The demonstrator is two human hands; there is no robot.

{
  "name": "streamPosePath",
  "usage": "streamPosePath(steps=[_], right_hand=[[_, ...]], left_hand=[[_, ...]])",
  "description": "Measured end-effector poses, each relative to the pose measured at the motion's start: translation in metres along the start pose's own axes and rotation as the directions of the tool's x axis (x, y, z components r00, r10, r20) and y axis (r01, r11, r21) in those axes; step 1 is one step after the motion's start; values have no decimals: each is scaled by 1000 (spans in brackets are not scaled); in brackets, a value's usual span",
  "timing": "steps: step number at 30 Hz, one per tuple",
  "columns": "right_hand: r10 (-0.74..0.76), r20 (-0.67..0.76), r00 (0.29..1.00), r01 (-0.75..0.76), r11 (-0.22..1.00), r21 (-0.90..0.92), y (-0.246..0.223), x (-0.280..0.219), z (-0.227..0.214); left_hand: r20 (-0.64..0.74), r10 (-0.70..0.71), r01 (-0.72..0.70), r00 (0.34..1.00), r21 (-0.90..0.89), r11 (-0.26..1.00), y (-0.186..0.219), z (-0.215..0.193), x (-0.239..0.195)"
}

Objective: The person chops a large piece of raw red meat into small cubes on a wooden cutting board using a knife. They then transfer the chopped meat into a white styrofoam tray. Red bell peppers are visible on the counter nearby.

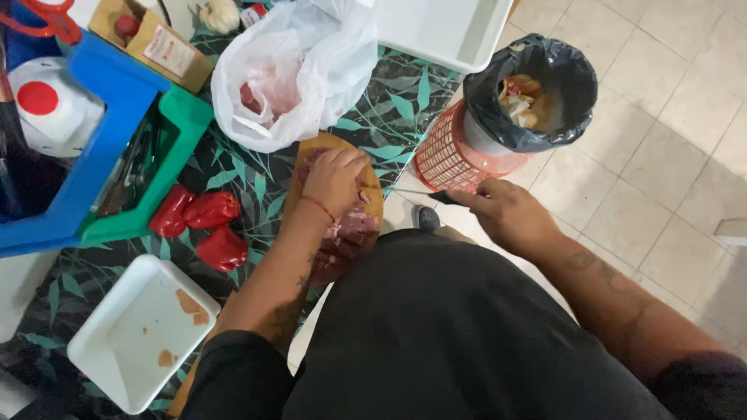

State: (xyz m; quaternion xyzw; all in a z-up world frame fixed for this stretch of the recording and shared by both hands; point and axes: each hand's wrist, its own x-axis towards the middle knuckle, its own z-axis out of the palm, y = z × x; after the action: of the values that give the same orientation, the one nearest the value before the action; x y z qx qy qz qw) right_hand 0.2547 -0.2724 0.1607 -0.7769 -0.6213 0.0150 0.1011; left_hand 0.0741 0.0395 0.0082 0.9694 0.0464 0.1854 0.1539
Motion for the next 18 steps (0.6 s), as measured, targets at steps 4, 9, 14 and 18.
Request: streamPosePath(steps=[4, 9, 14, 18], right_hand=[[-157, -78, 985, 155, 988, -24, 8, 26, 7], [-247, -4, 969, 244, 958, 152, 31, 47, -19], [-229, 28, 973, 225, 968, 107, 84, 63, 9], [-339, 4, 941, 335, 930, 154, 104, 92, 7]], left_hand=[[213, -2, -18, 977, 93, 996, -18, 6, -4], [226, 7, -58, 974, 220, 974, -9, -27, -3], [99, -378, 382, 920, -15, 924, 26, -76, 4], [237, -693, 622, 681, 312, 718, 79, -77, 24]])
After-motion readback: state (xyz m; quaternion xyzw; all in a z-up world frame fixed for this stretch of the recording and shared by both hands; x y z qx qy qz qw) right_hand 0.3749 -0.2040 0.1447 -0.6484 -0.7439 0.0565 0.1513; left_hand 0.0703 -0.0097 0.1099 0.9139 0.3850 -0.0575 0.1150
